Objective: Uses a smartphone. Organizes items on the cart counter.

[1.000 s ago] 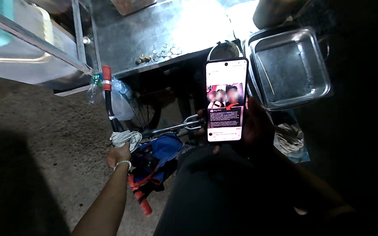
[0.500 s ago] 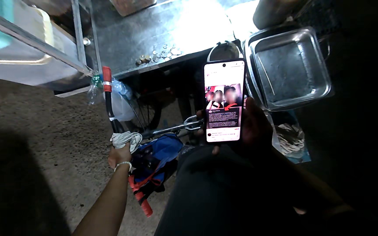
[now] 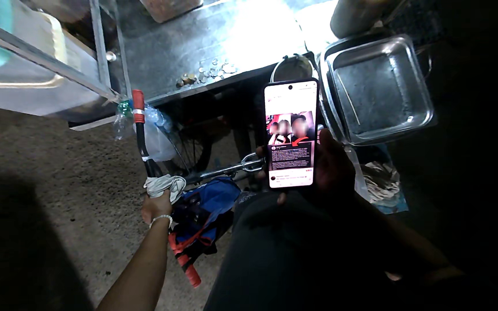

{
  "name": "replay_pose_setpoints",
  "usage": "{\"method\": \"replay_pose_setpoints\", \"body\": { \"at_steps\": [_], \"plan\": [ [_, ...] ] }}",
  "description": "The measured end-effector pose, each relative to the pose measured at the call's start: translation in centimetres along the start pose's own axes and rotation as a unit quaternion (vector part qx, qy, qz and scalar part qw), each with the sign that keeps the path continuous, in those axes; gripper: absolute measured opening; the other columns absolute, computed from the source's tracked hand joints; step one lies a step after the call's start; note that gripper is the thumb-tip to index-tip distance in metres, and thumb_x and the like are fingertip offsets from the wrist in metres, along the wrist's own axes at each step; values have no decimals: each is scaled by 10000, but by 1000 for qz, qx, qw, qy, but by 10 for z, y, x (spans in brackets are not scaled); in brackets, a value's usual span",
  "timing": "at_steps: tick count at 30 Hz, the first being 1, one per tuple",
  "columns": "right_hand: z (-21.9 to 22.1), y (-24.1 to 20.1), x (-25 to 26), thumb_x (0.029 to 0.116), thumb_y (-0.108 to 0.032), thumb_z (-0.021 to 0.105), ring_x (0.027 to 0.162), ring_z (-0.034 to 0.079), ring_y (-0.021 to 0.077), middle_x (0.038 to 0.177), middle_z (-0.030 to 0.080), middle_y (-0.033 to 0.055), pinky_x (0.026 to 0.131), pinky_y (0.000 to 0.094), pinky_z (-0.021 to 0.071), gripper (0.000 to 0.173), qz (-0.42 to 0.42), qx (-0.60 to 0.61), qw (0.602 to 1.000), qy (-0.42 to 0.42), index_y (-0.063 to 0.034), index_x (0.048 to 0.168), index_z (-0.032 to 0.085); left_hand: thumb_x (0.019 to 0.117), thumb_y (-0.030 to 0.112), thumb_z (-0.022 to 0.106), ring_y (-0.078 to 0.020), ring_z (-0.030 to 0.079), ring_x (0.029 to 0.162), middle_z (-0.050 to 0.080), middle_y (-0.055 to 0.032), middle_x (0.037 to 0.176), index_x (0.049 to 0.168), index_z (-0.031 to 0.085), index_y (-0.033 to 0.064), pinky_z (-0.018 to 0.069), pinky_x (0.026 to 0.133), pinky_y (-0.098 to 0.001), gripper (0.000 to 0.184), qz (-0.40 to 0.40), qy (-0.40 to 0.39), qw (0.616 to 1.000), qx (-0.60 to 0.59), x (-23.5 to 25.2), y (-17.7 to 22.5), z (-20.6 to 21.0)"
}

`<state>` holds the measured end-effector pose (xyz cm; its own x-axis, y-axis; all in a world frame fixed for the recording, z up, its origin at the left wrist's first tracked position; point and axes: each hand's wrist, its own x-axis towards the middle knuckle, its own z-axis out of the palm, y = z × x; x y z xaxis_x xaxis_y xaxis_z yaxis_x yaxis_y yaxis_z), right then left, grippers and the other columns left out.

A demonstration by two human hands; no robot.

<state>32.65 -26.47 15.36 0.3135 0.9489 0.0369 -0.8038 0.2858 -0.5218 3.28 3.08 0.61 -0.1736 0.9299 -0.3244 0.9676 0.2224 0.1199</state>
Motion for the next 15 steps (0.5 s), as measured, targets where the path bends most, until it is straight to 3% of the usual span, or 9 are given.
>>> {"method": "replay_pose_setpoints", "body": {
  "at_steps": [15],
  "plan": [
    [5, 2, -5, 1052, -621, 396, 1043, 733, 409, 1374, 614, 252, 611, 456, 658, 611, -6, -1, 1000, 11, -135, 1394, 538, 906, 495, 702, -410, 573, 1300, 625, -249, 1351, 1444, 554, 64, 447, 1051, -618, 705, -5, -4, 1000, -6, -5, 1, -4]
  ]
}}
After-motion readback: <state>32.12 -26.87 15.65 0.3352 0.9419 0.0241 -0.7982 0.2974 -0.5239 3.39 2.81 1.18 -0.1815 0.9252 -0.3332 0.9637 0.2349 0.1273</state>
